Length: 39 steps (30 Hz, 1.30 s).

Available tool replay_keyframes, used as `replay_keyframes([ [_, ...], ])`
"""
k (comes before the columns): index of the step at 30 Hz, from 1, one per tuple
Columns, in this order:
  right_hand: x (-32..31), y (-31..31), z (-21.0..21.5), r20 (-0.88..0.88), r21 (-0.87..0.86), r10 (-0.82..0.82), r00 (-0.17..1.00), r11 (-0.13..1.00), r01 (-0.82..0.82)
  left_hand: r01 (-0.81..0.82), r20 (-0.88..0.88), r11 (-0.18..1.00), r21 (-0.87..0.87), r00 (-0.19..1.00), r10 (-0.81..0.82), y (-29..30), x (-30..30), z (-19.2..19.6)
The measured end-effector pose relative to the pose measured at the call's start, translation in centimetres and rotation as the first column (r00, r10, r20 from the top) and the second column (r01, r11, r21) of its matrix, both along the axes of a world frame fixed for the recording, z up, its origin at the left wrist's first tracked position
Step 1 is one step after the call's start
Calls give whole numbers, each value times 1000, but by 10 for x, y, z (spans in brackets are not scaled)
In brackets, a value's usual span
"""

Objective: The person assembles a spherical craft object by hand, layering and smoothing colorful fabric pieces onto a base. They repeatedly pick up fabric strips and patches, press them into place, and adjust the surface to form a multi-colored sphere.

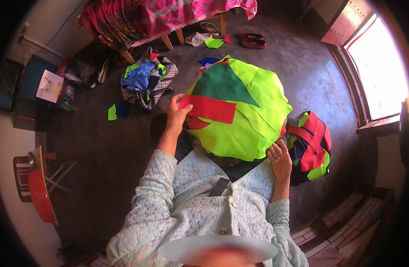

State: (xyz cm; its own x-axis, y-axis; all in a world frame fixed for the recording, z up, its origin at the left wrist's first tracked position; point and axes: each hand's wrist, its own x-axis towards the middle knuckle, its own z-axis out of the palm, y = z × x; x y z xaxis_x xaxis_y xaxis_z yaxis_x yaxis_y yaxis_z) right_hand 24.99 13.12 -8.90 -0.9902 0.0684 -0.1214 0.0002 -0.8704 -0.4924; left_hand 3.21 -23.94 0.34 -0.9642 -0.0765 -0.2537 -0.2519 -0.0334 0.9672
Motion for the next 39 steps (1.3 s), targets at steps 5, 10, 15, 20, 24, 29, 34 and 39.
replay_keyframes([
  [5,-1,-1,-1,-31,-27,9,999,1000,-10,-29,-100,937,-347,995,-6,-13,-3,-28],
  [10,-4,-6,9,5,0,-30,1000,1000,30,-304,-504,594,-745,840,-202,15,5,6],
  [15,-4,-3,7,-2,16,-3,1000,1000,3,-225,-579,625,-748,681,-448,69,14,44],
  [20,-3,-6,10,71,10,-40,997,999,39,-100,-494,544,-833,577,-651,94,10,26],
  [24,-3,-9,14,126,-7,-73,989,997,74,-76,-490,571,-818,612,-621,101,8,23],
  [29,-6,-11,19,133,6,-67,989,998,67,-48,-496,576,-816,571,-654,105,-1,28],
  [34,-11,-12,23,162,-8,-51,985,999,53,-53,-500,575,-817,563,-658,101,-9,30],
  [39,-2,-1,37,99,23,-153,983,988,152,-57,-435,484,-873,537,-723,108,-7,15],
])
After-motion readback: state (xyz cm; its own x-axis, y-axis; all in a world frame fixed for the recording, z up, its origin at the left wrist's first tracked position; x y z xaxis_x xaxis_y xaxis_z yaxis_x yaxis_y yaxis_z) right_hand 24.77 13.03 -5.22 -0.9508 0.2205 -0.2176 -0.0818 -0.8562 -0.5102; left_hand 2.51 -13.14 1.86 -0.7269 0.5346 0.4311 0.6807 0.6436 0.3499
